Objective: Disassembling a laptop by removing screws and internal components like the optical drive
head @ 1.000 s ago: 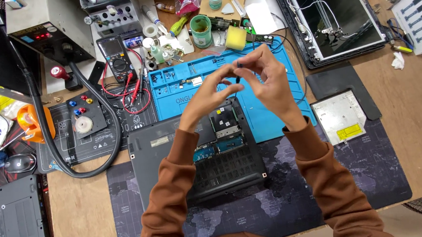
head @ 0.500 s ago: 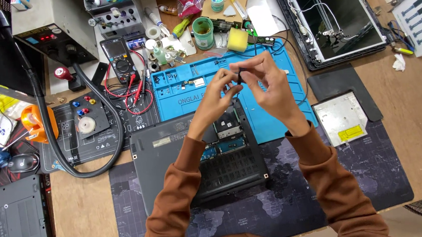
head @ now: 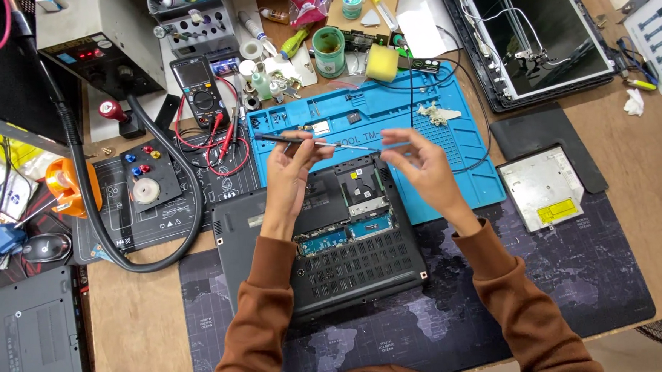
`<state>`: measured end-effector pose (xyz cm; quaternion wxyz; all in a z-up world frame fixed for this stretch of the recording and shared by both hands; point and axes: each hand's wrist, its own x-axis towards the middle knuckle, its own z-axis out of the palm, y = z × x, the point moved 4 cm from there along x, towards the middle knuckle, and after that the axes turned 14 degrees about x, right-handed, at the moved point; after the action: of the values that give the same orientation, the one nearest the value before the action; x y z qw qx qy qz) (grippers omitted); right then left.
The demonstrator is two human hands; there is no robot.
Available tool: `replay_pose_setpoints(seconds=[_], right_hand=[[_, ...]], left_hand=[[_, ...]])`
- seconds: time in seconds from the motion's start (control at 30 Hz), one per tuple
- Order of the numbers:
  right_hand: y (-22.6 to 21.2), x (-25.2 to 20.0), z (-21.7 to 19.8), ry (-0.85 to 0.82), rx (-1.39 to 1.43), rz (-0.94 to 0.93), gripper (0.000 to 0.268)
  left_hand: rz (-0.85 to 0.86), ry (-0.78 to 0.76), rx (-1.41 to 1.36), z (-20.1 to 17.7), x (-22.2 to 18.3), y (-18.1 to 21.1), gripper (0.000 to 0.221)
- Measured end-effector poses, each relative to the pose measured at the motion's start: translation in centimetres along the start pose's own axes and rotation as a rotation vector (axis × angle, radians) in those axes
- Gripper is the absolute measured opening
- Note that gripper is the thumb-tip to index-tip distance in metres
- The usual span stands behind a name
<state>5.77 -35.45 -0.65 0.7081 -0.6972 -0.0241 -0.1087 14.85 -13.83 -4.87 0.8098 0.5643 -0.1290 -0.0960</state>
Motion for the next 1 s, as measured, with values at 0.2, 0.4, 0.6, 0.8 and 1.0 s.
replay_pose_setpoints(seconds=[0.2, 0.4, 0.6, 0.8, 1.0], right_hand=[[1.6, 0.6, 1.3, -0.004, -0.012, 0.048, 0.013], [1.4, 2.2, 3.2, -0.127, 0.003, 0.077, 0.031], [1.7, 2.7, 4.5, -0.142, 0.092, 0.114, 0.034], [2.8, 3.2, 5.0, -0.074, 0.087, 0.07, 0.017], [4.5, 5.6, 2.8, 0.02, -0.293, -0.078, 0.01]], left_hand=[[-0.075, 0.08, -0.137, -3.0, -1.1, -2.1, 0.015], [-0.08, 0.118, -0.184, -4.6, -1.4, -2.7, 0.015], [-0.039, 0.195, -0.281, -5.6, -1.1, -4.7, 0.017], [-0.019, 0.197, -0.237, -4.8, -1.7, -3.9, 0.018], [0.017, 0.255, -0.175, -4.3, -1.8, -2.7, 0.014]])
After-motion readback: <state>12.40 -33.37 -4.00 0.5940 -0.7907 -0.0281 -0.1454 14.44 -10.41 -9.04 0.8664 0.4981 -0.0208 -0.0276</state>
